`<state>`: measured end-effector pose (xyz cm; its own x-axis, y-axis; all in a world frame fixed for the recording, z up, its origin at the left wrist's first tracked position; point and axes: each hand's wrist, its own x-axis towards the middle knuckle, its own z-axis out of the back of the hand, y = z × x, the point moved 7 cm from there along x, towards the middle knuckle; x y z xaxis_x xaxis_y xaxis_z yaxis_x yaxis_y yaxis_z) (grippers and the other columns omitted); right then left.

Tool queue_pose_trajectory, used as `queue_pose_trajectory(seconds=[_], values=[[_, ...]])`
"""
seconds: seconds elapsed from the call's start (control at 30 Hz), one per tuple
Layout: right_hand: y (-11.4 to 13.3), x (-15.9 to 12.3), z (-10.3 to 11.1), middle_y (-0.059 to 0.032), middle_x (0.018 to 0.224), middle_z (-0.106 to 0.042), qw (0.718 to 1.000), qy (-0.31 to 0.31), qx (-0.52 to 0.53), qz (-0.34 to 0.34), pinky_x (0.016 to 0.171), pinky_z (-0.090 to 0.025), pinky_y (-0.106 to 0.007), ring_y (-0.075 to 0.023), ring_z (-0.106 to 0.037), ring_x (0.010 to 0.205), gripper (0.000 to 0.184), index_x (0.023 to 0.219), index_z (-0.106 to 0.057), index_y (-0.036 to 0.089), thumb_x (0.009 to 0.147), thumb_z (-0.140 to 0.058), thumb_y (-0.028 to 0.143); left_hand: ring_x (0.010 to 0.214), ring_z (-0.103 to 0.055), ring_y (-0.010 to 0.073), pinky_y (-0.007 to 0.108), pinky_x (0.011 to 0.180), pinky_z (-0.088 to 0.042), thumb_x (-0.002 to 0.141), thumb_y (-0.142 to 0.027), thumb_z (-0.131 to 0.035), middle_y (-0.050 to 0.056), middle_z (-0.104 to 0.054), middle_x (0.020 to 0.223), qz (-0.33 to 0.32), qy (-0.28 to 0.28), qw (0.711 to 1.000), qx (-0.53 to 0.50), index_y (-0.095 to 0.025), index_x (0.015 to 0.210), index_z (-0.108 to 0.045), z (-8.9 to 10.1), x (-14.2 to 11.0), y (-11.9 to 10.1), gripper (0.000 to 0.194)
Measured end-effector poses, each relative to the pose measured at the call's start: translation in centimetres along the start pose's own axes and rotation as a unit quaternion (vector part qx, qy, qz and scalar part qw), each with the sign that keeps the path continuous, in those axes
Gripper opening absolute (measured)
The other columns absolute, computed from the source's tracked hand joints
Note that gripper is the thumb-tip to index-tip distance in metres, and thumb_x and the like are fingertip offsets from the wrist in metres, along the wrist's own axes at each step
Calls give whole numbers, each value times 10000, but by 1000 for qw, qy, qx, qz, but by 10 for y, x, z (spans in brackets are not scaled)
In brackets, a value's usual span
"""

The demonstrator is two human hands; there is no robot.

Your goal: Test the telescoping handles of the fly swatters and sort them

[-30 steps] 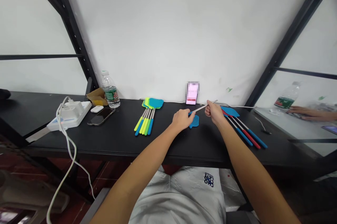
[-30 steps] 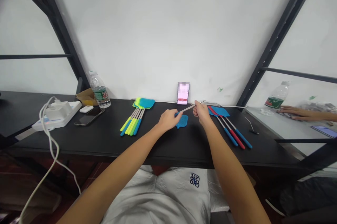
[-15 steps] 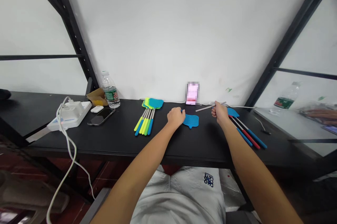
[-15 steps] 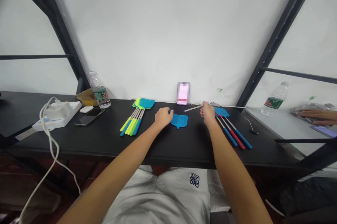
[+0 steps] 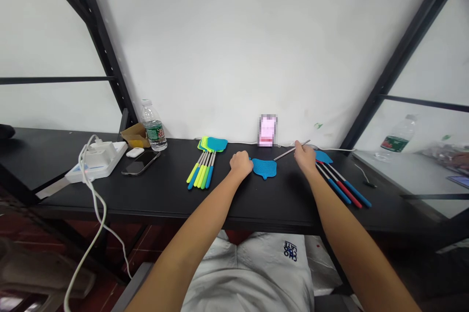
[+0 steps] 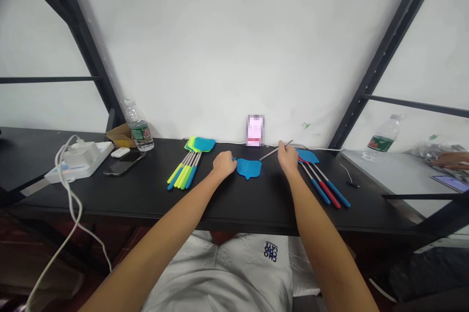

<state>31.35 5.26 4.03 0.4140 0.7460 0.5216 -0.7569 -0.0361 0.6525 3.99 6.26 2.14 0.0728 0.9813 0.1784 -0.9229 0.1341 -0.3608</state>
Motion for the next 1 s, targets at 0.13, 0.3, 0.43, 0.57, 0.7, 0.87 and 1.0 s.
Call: queue_pose_trajectory(seconds=[0.13, 0.3, 0.43, 0.57, 0.7, 0.87, 1.0], values=[[0, 1, 7, -136, 617, -631, 999, -26, -23, -12, 681, -384, -337, -265, -573, 705, 534, 565, -571, 189, 925, -347, 514, 1087, -603, 260, 332, 850, -490, 877, -292, -520, 135, -655, 1137, -1, -4, 1000, -1, -174, 1040, -644, 2, -1, 0, 236], [7, -2, 17, -169, 693, -666, 995, -67, -68, -3, 654, -336, -328, -253, -552, 688, 532, 624, -647, 148, 931, -373, 487, 1097, -595, 260, 332, 861, -485, 878, -324, -512, 138, -647, 1147, -5, -5, 1000, 1, -175, 1056, -640, 1, -1, 0, 265], [20, -7, 27, -148, 685, -656, 988, -106, -106, 37, 635, -296, -312, -226, -532, 654, 496, 678, -659, 141, 935, -385, 465, 1106, -591, 266, 345, 877, -479, 897, -372, -480, 146, -641, 1151, -3, -15, 1000, -1, -169, 1061, -634, 0, 0, 1, 303], [33, -12, 30, -120, 669, -637, 980, -123, -141, 75, 626, -273, -302, -209, -521, 644, 451, 685, -644, 148, 934, -402, 436, 1107, -590, 262, 344, 882, -473, 922, -389, -435, 149, -640, 1146, 1, -23, 1000, -10, -167, 1057, -625, 1, 1, 2, 322], [40, -16, 26, -103, 681, -626, 975, -116, -160, 98, 629, -278, -298, -201, -515, 643, 397, 723, -638, 149, 928, -430, 418, 1089, -599, 259, 337, 870, -472, 931, -394, -411, 148, -645, 1129, 2, -26, 1000, -15, -164, 1029, -627, 3, 1, 3, 330], [45, -20, 15, -122, 786, -654, 975, -78, -172, 113, 656, -307, -300, -220, -561, 716, 380, 847, -644, 138, 950, -404, 414, 1076, -604, 253, 324, 854, -472, 939, -403, -398, 141, -655, 1115, -2, -25, 1000, -18, -167, 1010, -633, 3, 3, 4, 340], [42, -22, -6, -139, 863, -674, 978, 13, -175, 109, 663, -333, -295, -234, -598, 786, 386, 924, -650, 142, 966, -384, 418, 1070, -607, 255, 326, 854, -469, 946, -407, -397, 143, -651, 1110, -3, -29, 999, -21, -165, 1016, -630, 2, 3, 5, 343]])
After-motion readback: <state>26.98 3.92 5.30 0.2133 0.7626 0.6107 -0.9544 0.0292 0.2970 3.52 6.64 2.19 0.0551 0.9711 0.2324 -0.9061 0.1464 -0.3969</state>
